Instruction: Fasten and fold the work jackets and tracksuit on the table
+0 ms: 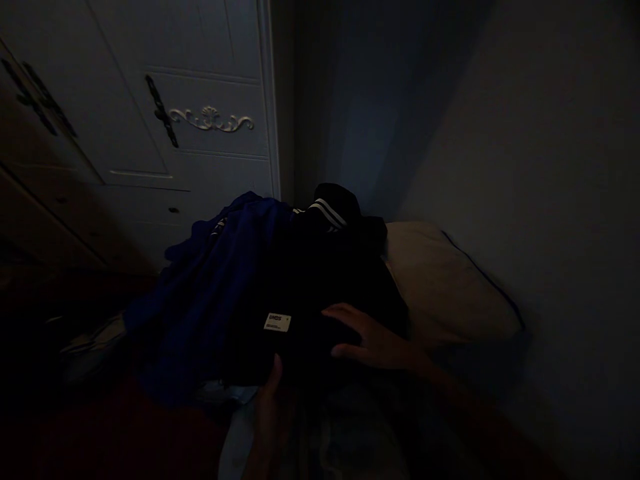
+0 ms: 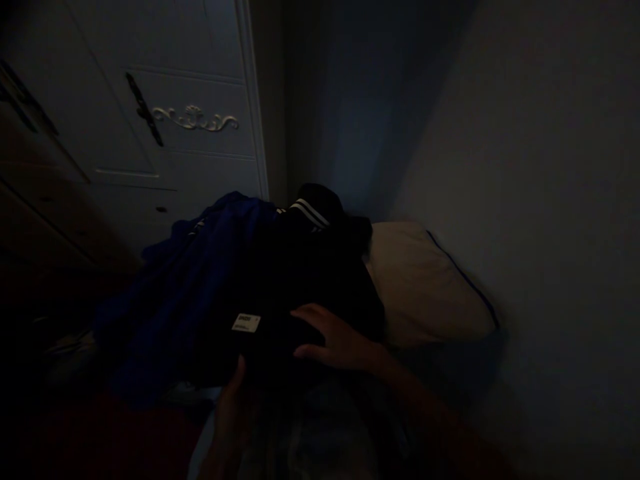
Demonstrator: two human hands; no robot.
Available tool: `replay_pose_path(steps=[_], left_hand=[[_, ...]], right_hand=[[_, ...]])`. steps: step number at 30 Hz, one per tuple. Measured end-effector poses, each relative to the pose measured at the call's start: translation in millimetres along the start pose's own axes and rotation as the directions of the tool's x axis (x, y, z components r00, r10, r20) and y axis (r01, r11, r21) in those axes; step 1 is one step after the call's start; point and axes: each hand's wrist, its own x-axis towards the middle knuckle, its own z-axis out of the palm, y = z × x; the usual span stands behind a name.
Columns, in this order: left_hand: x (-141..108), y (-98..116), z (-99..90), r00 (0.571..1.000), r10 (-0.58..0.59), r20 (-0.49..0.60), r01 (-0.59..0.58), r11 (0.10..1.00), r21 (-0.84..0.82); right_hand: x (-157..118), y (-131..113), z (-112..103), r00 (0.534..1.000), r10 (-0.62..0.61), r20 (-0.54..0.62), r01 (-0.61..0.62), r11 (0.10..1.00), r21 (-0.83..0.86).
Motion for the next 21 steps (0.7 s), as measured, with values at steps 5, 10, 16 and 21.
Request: replay_pose_path(steps=[5, 10, 16, 21], left_hand=[[-15.2, -8.8, 21.8, 0.995, 0.002, 0.095, 0.022, 0.969, -0.248], [-21.9, -28.1, 19.1, 0.982, 0.175, 0.07, -0.167, 0.979, -0.114], [-33.0, -46.2, 15.6, 0.942, 0.321, 0.094, -0.334, 0.908, 0.252], [-30.2, -42.6, 23.0, 0.916, 0.399, 0.032, -0.365, 0.799, 0.478]], right_hand=[[-30.2, -16.7, 53.0, 0.94, 0.155, -0.303, -0.108, 0.98, 0.169], [-31.0, -20.3, 78.1, 0.823, 0.27, -0.499, -0.072, 0.923, 0.379], [-23.9, -12.9, 83.6, 0.826, 0.394, -0.403, -0.059, 0.772, 0.633], [-26.3, -12.4, 81.9, 0.864, 0.37, -0.341, -0.058, 0.747, 0.662]])
